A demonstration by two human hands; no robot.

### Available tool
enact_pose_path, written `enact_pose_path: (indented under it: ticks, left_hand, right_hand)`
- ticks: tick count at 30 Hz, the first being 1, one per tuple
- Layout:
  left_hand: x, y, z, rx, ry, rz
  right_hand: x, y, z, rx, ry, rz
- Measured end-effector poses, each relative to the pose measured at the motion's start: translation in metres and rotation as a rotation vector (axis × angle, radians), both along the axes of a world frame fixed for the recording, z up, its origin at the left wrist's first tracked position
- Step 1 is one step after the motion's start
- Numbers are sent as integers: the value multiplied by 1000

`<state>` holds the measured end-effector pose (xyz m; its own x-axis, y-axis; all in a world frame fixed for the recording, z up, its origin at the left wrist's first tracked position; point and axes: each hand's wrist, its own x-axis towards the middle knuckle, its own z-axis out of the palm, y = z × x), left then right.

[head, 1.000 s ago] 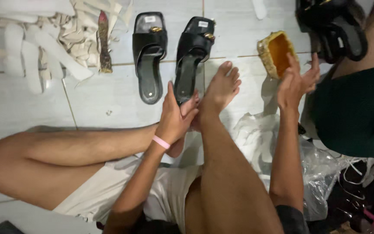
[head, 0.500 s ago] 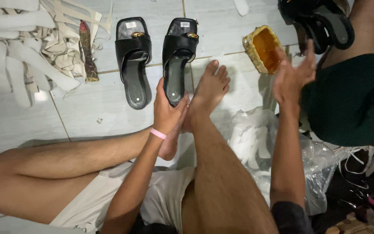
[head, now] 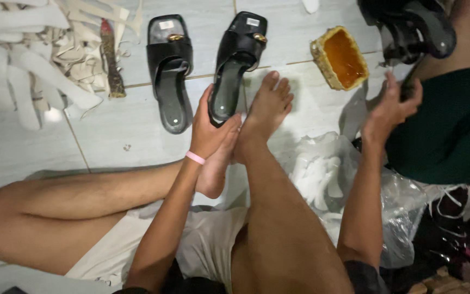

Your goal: The person sits on the floor and organizes multiple black slippers by picking them up, checking a printed list, and arranging them into neat rows. They handle the slippers one at a time, occasionally flipping them over to inspect the soles and aligning them with others.

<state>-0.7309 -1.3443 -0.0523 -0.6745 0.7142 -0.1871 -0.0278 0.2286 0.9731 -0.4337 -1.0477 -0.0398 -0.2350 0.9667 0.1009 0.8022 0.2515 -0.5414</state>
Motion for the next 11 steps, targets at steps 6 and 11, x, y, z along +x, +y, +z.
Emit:
enact_pose_path:
  ticks: [6,11]
  left_hand:
    - [-5,-13,-25,184,-286,-30]
    - [-6,-16,-28,96,-386,-37]
  right_hand:
    - [-69,-63,11,-331,629,486]
    - [-168,-121,15,-436,102,924]
